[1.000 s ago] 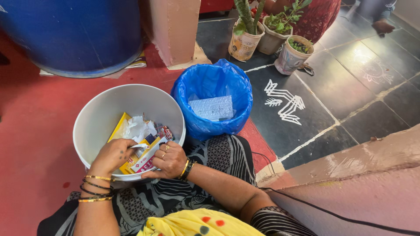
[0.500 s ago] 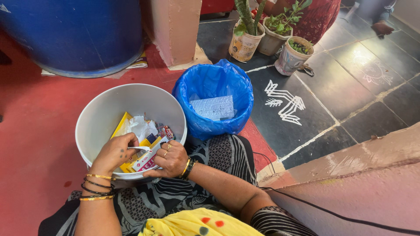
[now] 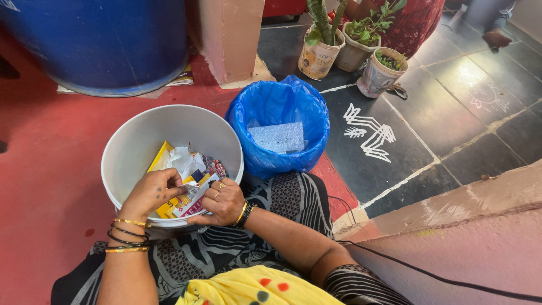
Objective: The person sits on the floor and sorts through waste items, transferring them from a blue plastic bag into a white bucket. They handle various small plastic wrappers and packaging, picking them up one by one and placing them into the bucket.
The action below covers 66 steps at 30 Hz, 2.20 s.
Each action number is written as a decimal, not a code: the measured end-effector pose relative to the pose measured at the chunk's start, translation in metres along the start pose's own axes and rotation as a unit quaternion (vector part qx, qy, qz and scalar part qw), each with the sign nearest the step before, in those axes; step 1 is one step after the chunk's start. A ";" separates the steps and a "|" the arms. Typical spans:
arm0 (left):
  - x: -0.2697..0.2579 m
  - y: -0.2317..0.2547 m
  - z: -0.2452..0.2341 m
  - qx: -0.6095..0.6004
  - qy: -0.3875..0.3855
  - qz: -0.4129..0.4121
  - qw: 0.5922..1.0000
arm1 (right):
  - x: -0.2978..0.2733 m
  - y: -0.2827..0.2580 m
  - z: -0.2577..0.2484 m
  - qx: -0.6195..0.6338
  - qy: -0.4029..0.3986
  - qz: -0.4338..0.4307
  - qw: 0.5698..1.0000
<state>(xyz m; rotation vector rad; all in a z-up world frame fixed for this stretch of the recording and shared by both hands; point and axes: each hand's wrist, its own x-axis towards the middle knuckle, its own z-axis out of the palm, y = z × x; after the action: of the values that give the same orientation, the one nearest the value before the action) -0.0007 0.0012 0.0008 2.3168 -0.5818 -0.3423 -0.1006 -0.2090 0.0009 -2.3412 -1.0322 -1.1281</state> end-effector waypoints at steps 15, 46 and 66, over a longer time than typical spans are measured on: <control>0.002 -0.005 0.001 -0.035 -0.007 -0.016 0.999 | 0.000 0.000 -0.002 -0.003 -0.001 -0.001 1.000; -0.006 0.010 -0.004 -0.065 0.024 -0.037 0.997 | -0.002 0.001 0.001 -0.007 -0.010 0.002 1.000; 0.009 0.022 -0.015 -0.358 0.212 0.047 0.908 | -0.001 0.002 0.004 -0.010 -0.009 0.002 1.000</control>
<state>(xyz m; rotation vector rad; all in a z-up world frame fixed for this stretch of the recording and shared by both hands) 0.0062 -0.0095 0.0262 1.5706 -0.2748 0.0129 -0.0974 -0.2082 -0.0022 -2.3713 -1.0272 -1.1224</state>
